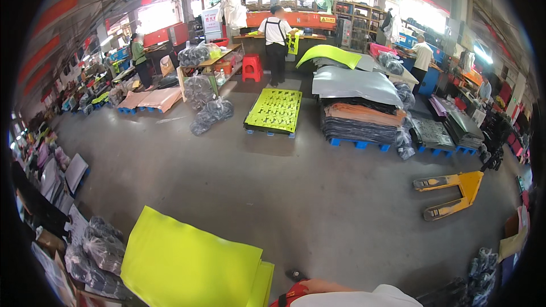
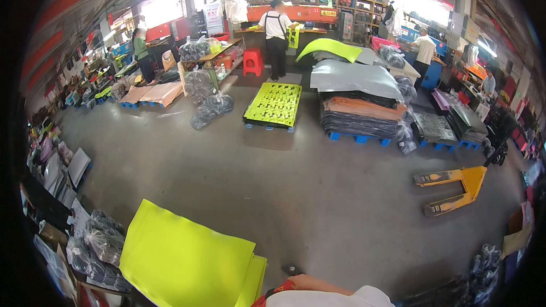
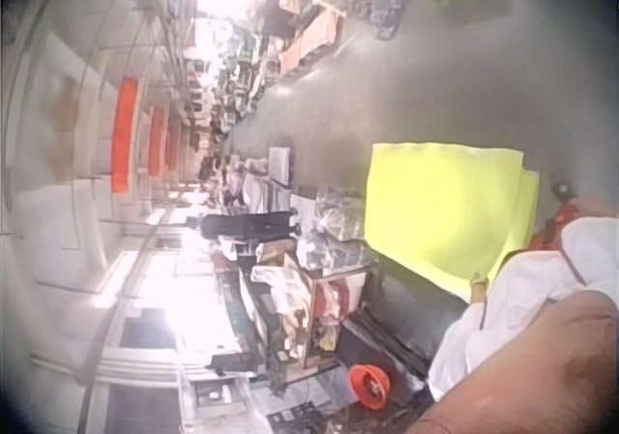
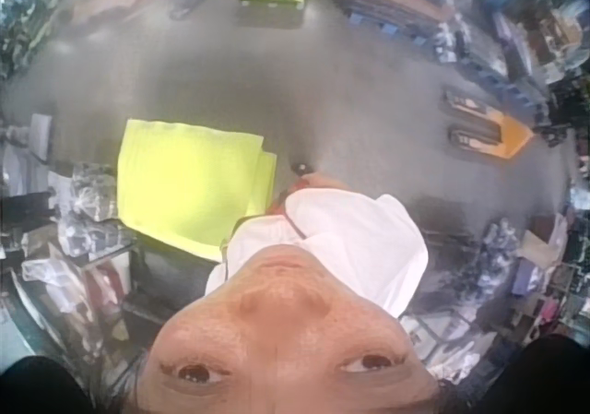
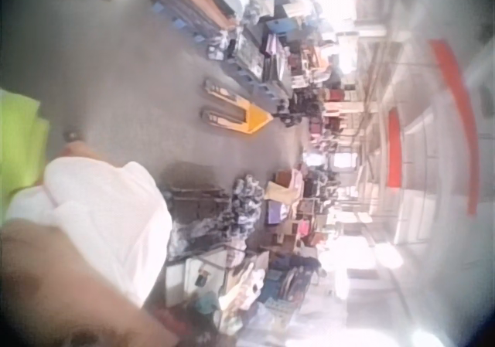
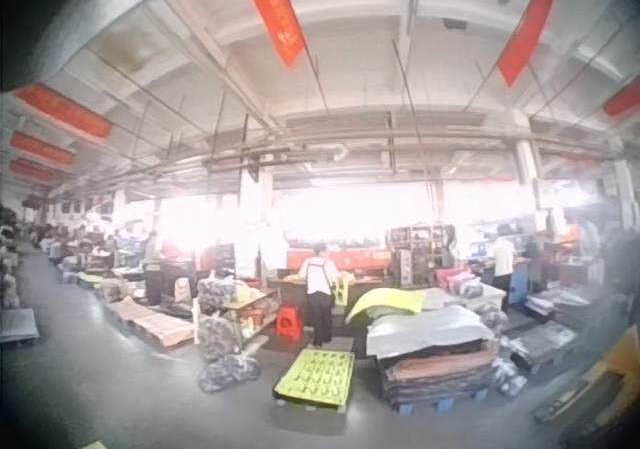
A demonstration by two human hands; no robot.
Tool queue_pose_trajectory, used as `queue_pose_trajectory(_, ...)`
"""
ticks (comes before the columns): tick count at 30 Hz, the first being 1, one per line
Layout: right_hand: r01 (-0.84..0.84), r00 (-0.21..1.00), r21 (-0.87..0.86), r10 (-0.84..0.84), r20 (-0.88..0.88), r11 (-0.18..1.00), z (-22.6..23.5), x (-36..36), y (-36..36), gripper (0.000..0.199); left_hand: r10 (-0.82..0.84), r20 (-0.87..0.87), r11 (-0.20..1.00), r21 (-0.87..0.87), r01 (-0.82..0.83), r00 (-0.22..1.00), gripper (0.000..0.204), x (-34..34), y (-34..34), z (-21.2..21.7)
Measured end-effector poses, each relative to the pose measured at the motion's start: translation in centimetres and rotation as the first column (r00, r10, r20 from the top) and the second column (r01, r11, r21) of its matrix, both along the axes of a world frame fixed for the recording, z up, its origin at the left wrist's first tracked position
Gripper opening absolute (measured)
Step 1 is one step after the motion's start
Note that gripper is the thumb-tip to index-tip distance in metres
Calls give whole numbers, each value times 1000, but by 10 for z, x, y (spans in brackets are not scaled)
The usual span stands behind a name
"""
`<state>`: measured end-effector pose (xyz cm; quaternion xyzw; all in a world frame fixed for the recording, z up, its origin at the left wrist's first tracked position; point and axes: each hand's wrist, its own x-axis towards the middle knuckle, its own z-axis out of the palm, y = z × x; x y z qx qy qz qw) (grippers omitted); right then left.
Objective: The person places a white sheet and then a yellow sheet of material onto a cutting machine. They position a metal die on the material, operate the machine to cut out shapes, and then remove the cut pieces and excess material.
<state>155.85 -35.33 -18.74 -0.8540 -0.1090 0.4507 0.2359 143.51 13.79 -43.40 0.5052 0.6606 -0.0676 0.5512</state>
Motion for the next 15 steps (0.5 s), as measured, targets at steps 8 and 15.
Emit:
queue_pose_trajectory(8,-7,993,-19,9,114,1000,-69,91,-79,47,-56,-269,960,252,126,962,46,43,-47,148)
queue_pose_trajectory(15,29,978,109,-51,204,994,-64,146,-75,46,-41,-428,936,300,184,903,49,42,-75,221)
